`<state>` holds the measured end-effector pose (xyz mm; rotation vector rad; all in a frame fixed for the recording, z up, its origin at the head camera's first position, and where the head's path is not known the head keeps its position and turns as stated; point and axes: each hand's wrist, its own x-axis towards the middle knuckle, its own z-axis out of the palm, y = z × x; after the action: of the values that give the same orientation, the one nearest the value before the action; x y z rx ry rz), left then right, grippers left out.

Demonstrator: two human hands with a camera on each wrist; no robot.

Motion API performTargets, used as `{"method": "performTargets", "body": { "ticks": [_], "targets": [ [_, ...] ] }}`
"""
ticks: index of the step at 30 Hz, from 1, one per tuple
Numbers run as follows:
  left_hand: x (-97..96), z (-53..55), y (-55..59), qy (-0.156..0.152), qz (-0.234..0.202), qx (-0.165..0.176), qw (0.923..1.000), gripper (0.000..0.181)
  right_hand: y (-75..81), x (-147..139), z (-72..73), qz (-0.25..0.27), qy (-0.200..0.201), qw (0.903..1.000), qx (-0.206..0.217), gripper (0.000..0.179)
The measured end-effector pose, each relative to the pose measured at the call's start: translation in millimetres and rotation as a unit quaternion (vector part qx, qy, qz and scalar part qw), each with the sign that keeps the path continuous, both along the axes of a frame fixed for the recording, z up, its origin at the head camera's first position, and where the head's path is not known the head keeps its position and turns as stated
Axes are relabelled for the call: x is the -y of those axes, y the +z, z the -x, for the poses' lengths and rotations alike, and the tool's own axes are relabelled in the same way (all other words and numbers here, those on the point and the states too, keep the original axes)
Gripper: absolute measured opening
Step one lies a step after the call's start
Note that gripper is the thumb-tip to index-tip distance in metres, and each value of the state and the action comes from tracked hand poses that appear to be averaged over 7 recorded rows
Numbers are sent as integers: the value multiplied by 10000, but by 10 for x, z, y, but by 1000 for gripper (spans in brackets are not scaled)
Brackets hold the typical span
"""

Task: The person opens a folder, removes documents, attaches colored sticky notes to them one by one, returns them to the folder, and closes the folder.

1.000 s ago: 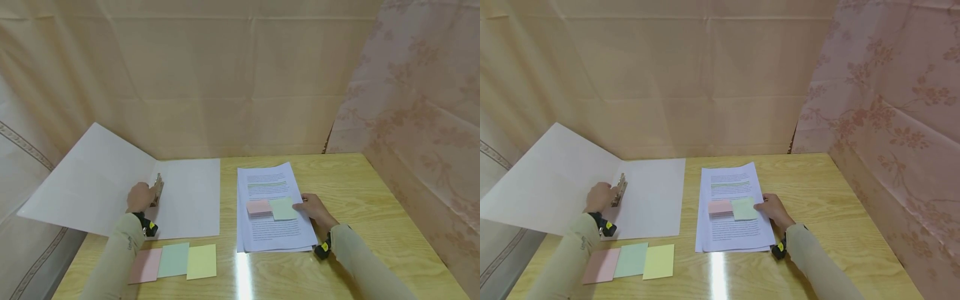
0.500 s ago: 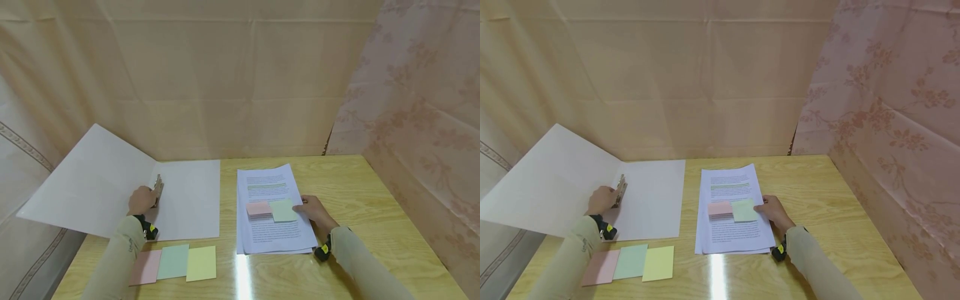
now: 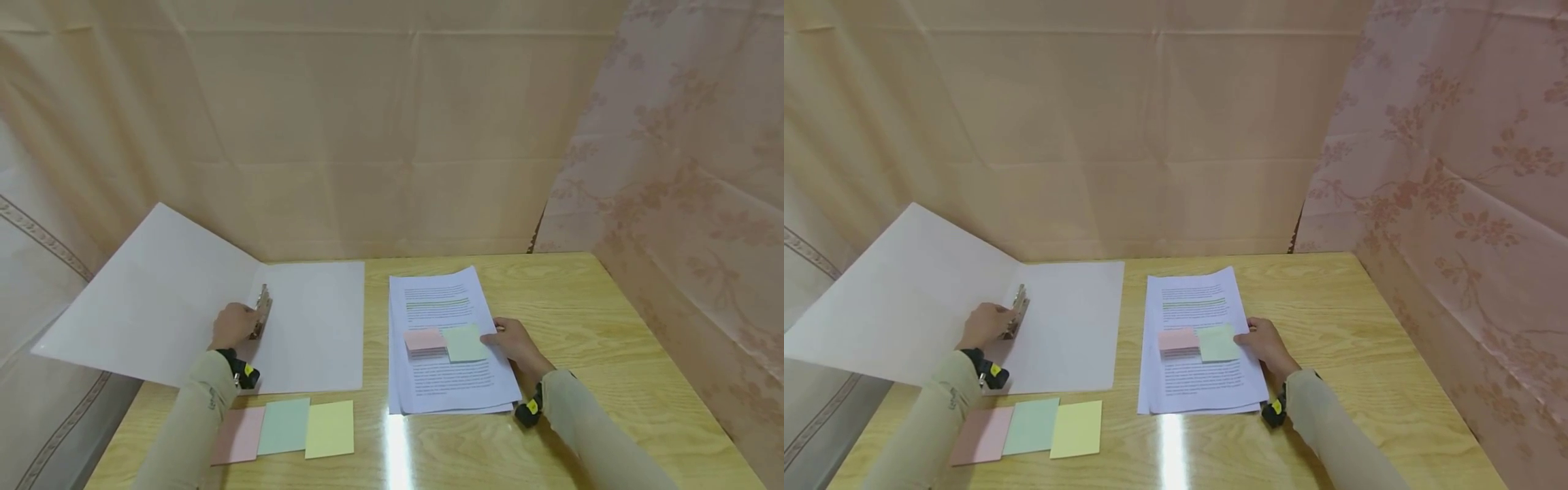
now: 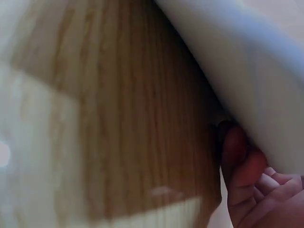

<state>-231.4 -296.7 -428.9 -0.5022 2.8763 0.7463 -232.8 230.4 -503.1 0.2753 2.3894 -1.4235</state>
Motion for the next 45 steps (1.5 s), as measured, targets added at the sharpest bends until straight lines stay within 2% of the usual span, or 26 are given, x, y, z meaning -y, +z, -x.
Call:
{"method": "performTargets", "body": {
  "ticks": [7,11,19,25,29,37,45],
  "targets": [
    [-64,37,-14,35,-74,139,9999,41,37,-63,-3,480,-16,9981,-396,37],
    [-101,47,0,-5,-37,179,9998,41,106,-100,32,858,27,9949,-537,40],
    [-182,91,10,-108,-269,392,9988,43,158,-142,53,982,-183,9948,-204,46],
    [-300,122,55,-196,-368,517,9978,44,143,-209,80,1287,-253,9913,-64,52],
    [-352,138,29,-189,-512,596,9967,44,164,-258,91,1505,-263,9883,22,56],
    [-494,181,17,-406,-407,572,9967,44,196,-280,98,1704,-245,9850,120,57],
    [-708,219,-24,-595,-612,510,9950,43,135,-274,128,1666,-247,9856,114,56]
  ]
}}
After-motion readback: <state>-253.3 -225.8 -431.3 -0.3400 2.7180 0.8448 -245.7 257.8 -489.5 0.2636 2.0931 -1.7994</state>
